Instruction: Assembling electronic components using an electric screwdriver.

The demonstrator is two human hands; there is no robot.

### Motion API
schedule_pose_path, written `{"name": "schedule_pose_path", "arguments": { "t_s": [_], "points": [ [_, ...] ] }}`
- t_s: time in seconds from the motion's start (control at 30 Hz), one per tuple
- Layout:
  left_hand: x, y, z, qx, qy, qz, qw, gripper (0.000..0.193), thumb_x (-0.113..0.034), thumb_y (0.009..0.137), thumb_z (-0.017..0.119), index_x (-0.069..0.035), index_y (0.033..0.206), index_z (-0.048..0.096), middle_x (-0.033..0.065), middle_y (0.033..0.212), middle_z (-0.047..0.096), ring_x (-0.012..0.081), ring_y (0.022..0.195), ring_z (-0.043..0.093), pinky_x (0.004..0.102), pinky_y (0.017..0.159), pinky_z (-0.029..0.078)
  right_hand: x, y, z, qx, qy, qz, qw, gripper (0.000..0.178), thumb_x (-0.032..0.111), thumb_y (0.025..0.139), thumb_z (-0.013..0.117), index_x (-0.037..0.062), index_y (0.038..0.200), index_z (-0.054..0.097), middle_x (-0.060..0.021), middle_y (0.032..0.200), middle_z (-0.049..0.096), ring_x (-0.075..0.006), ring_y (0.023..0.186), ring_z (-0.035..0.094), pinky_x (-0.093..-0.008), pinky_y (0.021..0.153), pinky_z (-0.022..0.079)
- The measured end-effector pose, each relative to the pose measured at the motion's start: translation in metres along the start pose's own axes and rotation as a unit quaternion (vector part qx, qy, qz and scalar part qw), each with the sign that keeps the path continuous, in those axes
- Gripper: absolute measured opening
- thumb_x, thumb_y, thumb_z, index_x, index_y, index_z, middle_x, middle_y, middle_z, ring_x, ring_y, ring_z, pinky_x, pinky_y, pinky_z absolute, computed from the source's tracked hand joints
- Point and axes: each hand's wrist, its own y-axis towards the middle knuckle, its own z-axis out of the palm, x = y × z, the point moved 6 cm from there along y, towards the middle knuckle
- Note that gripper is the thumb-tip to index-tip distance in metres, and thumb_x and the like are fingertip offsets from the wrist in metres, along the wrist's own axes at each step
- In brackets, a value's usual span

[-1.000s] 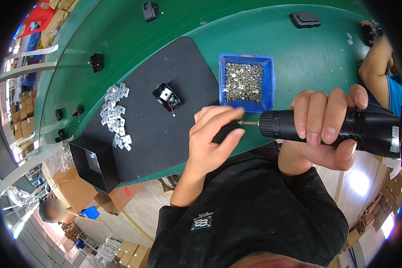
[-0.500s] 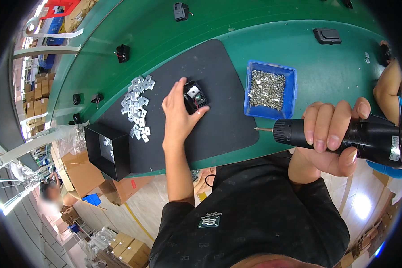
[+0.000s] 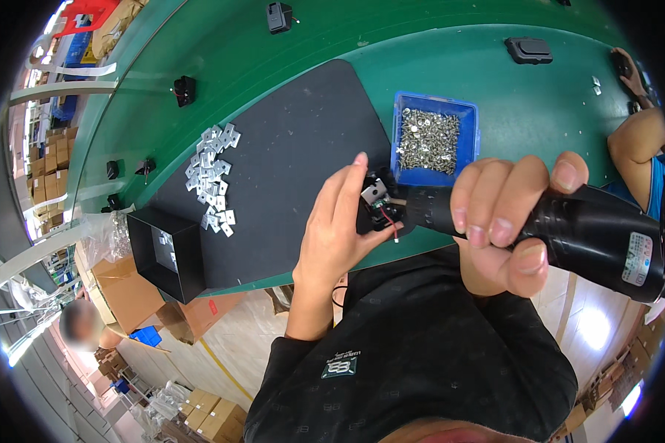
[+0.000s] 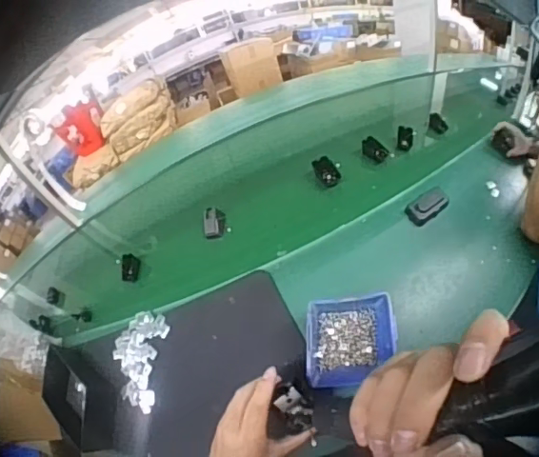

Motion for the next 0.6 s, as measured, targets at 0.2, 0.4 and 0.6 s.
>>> {"name": "schedule_pose_path", "arguments": {
  "t_s": [0.2,0.4,0.6],
  "points": [
    [0.0007,-0.0030,0.0028,0.001,-0.025,-0.021,0.999,0.089,-0.014,0.051,0.088,0.004,0.127,0.044,0.0198,0.114,0.055,0.0346,0.102,0.057,0.0389,0.087,0.048,-0.0073,-0.0075,-0.0009,-0.036,-0.027,0.011,0.999,0.055,0.024,0.085,0.066,0.0081,0.127,0.033,-0.0014,0.075,0.050,-0.0129,0.059,0.049,-0.0274,0.057,0.042],
    [-0.0050,-0.0010,0.0010,-0.002,-0.014,0.000,1.000,0.083,-0.015,0.051,0.087,0.003,0.122,0.048,0.0194,0.113,0.055,0.0348,0.102,0.056,0.0387,0.087,0.048,-0.0073,-0.0084,-0.0021,-0.035,-0.032,0.017,0.999,0.054,0.024,0.085,0.065,0.0084,0.126,0.033,-0.0017,0.075,0.050,-0.0130,0.058,0.048,-0.0274,0.057,0.042],
    [-0.0043,-0.0014,0.0024,0.003,-0.015,0.004,1.000,0.083,-0.016,0.051,0.087,0.003,0.121,0.049,0.0189,0.112,0.055,0.0347,0.102,0.056,0.0388,0.086,0.048,-0.0087,-0.0099,-0.0011,-0.037,-0.030,0.030,0.998,0.053,0.024,0.085,0.065,0.0089,0.125,0.033,-0.0017,0.075,0.050,-0.0130,0.058,0.048,-0.0274,0.057,0.042]
  ]
}}
